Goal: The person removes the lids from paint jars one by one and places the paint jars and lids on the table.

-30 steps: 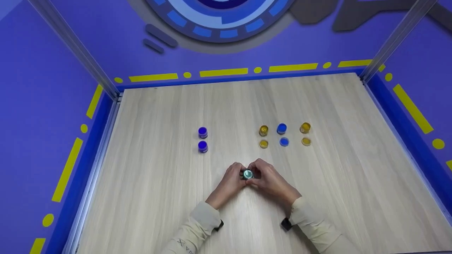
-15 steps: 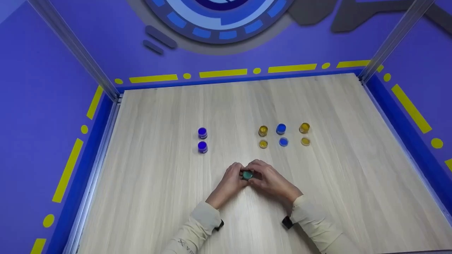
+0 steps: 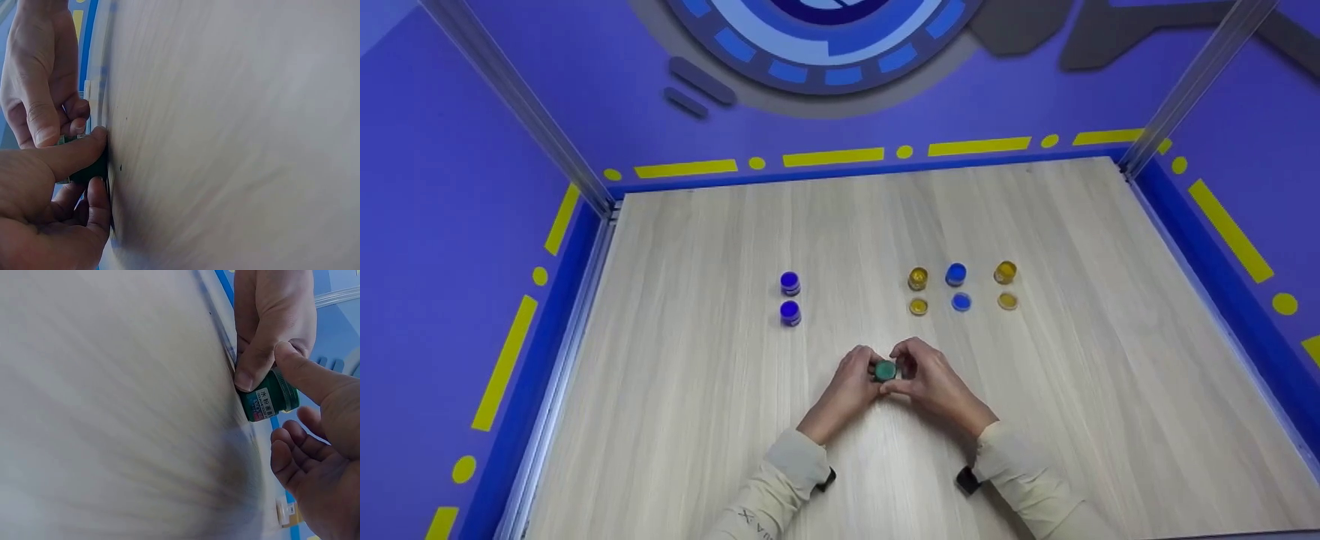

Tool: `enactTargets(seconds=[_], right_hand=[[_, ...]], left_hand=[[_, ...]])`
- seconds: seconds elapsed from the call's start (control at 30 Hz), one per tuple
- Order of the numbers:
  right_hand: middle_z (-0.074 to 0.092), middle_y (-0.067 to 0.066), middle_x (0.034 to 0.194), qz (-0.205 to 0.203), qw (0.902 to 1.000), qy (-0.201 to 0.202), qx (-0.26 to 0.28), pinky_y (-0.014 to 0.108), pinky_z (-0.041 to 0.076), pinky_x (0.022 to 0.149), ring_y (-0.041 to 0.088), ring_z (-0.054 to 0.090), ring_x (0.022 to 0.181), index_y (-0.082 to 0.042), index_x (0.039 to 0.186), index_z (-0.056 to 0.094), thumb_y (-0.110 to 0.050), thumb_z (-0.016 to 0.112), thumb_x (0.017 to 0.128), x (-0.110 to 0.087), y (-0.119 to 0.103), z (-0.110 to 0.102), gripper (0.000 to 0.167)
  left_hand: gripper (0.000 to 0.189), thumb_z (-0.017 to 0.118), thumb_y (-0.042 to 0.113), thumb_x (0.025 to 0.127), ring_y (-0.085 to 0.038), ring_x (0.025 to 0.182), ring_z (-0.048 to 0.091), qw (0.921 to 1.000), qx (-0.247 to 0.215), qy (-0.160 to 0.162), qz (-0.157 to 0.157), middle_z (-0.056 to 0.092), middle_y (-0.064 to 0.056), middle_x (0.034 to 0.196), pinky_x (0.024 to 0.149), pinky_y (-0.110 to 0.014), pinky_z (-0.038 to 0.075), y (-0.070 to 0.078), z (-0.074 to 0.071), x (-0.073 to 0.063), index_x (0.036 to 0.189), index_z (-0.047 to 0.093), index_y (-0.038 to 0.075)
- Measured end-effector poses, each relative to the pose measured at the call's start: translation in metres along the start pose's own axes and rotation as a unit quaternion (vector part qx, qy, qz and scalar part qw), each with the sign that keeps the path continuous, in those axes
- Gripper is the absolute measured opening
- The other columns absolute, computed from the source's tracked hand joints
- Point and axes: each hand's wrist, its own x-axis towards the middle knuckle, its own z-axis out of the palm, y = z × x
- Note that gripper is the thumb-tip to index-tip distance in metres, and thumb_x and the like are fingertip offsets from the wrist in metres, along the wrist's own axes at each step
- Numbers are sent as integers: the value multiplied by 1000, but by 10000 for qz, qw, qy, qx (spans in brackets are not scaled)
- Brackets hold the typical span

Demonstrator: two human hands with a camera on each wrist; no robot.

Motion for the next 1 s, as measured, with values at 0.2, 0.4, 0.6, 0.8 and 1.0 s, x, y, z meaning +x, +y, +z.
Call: enactTargets(seconds=[0.2,0.4,0.6,0.8,1.0], right_hand=[[61,3,90,312,9993,-197,-14,27,46,70,16,56,81,-8,103,66,-20,91,78,1,-4,-1,37],[61,-2,91,220,9989,-405,-86,26,47,69,15,57,81,-9,102,69,-20,88,83,3,-4,-2,29],[68,0,108,-189,9963,-833,-117,32,54,82,16,64,96,-7,118,72,-7,80,89,5,-5,-7,30],[66,5,110,-136,9981,-519,-311,34,52,80,19,61,93,0,128,64,-10,86,84,2,-5,-4,50],[62,10,99,100,9994,81,-328,31,49,74,21,57,86,2,117,63,-19,92,76,-1,-5,2,54]], left_hand=[[33,87,9,82,-20,90,53,9999,43,12,99,58,-4,94,84,-35,46,-2,1,-1,99,60,3],[30,84,7,84,-20,89,53,9998,120,-18,126,58,-4,94,84,-35,46,0,1,0,100,60,4],[32,86,6,82,-18,86,53,9994,251,99,202,56,-4,91,80,-33,46,-2,1,1,94,56,4],[34,87,7,81,-21,90,55,9997,111,60,190,58,-5,94,84,-34,47,-2,1,1,98,58,3],[31,85,10,84,-20,91,54,10000,-5,-39,72,57,-3,94,85,-34,47,-1,0,1,101,59,4]])
